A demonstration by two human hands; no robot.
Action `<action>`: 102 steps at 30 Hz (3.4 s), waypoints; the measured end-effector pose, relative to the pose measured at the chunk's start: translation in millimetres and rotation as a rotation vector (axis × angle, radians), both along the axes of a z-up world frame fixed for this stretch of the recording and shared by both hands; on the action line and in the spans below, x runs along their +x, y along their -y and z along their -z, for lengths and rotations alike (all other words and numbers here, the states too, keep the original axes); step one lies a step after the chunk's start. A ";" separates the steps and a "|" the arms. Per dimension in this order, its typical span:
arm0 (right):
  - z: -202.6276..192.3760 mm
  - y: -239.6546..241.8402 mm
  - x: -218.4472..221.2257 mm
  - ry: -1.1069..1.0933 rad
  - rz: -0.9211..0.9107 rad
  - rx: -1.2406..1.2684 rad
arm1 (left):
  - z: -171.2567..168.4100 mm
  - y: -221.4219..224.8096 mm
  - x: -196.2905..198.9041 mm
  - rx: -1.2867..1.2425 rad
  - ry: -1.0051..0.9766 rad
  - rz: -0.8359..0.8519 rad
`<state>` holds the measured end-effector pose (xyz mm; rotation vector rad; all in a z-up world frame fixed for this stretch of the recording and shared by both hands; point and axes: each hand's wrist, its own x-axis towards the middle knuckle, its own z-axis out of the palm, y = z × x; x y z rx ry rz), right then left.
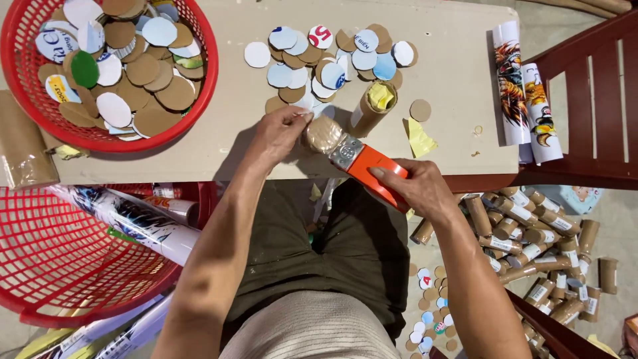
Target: Assembling and capping cardboard tubes with cardboard discs and rubber bands.
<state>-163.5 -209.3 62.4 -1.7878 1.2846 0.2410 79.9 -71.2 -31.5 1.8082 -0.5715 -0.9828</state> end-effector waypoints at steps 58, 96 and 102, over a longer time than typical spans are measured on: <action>10.5 -56.6 -30.5 1.418 0.120 0.655 | -41.2 -66.9 -150.6 -0.202 -1.045 0.752; 312.5 -32.2 -411.7 0.319 1.560 0.167 | 31.0 -90.4 -115.7 0.162 -0.586 0.265; 351.2 -60.1 -413.2 0.227 1.753 0.242 | 49.8 -108.1 -102.7 0.155 -0.599 0.112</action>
